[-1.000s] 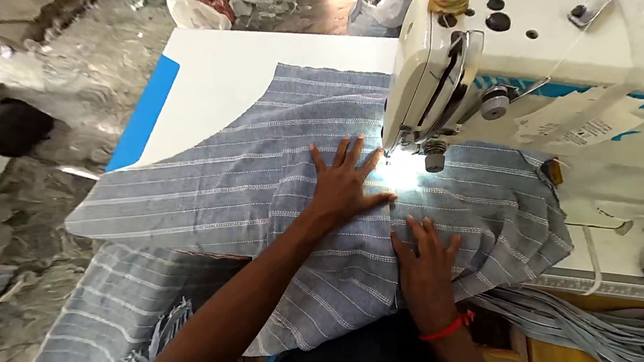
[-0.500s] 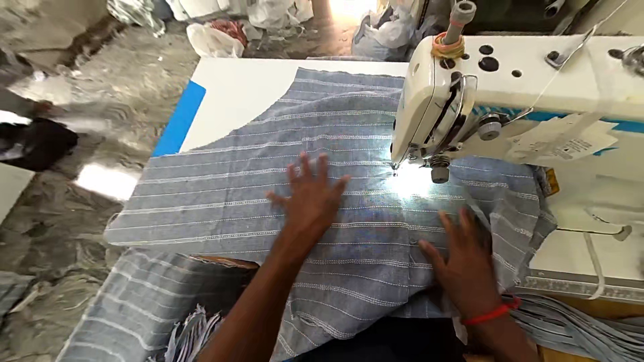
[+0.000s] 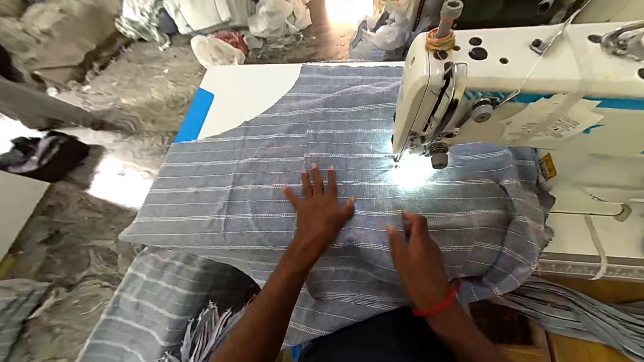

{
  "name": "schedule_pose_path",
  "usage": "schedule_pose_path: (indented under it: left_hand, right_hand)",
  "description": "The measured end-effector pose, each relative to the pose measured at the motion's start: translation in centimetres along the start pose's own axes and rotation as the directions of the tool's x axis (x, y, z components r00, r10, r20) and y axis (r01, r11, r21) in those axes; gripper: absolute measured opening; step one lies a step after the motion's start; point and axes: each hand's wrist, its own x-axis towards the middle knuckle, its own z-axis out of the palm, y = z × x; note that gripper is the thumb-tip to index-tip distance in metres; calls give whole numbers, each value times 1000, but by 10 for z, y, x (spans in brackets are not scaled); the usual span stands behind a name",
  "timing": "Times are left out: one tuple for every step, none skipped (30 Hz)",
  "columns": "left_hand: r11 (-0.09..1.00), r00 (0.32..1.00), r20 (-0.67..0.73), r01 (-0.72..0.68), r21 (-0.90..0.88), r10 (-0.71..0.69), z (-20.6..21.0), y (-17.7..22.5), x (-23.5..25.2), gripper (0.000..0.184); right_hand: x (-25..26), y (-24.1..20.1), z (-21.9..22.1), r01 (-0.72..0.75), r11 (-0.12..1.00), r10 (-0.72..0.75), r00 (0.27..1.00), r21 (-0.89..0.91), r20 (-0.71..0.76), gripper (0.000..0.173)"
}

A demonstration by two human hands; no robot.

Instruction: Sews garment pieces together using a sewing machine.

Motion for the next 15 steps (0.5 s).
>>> schedule_pose_path:
  left_hand:
    - [995, 996, -49, -79, -55, 76, -2, 6, 2, 71]
    - [974, 980, -101, -183, -131, 170, -4, 17, 1, 62]
    - [948, 961, -117, -267, -173, 250, -2, 31, -1, 56]
    - [932, 946, -115, -318, -172, 302, 3, 44, -3, 56]
    - [933, 942, -104, -333, -139, 320, 11, 54, -6, 64]
    - [941, 944, -75, -326, -91, 320, 16, 60, -8, 74]
    - [948, 949, -59, -314, -57, 311, 20, 62, -8, 81]
    - [951, 951, -48, -306, -37, 304, 21, 62, -6, 86]
    - [952, 951, -46, -306, -25, 304, 22, 60, -3, 88]
    - [951, 950, -51, -309, -22, 307, 22, 58, 2, 89]
    - [950, 949, -58, -310, -18, 309, 22, 57, 10, 89]
    - [950, 949, -63, -311, -17, 309, 21, 56, 19, 90]
    - [949, 947, -69, -315, -17, 313, 21, 55, 28, 91]
    - [948, 946, -74, -319, -18, 317, 20, 54, 37, 91]
    - [946, 945, -71, -322, -17, 320, 20, 54, 45, 91]
  right_hand:
    - [-12, 5, -1, 3, 1000, -3, 1000, -16, -9, 39]
    - [-21, 11, -4, -3, 1000, 3, 1000, -17, -1, 32]
    - [-25, 16, -7, -15, 1000, 15, 1000, -8, 27, 29]
    - [-24, 19, -10, -32, 999, 31, 998, 12, 59, 28]
    - [-21, 21, -13, -39, 999, 37, 996, 26, 84, 27]
    - [-18, 23, -15, -13, 1000, 12, 997, 13, 79, 25]
    - [-17, 24, -17, 52, 997, -50, 998, -48, 47, 22]
    - [-19, 26, -19, 142, 978, -141, 990, -154, 19, 22]
    - [-23, 29, -18, 216, 940, -222, 975, -264, 6, 25]
    - [-26, 35, -15, 269, 898, -288, 957, -348, -4, 30]
    - [-28, 44, -9, 312, 870, -339, 941, -381, -4, 35]
    - [-27, 51, -4, 346, 855, -379, 925, -387, -11, 38]
    - [-25, 56, 0, 364, 848, -402, 916, -386, -18, 39]
    - [-20, 59, 2, 374, 845, -412, 911, -382, -20, 39]
    - [-15, 61, 2, 385, 844, -423, 906, -374, -20, 39]
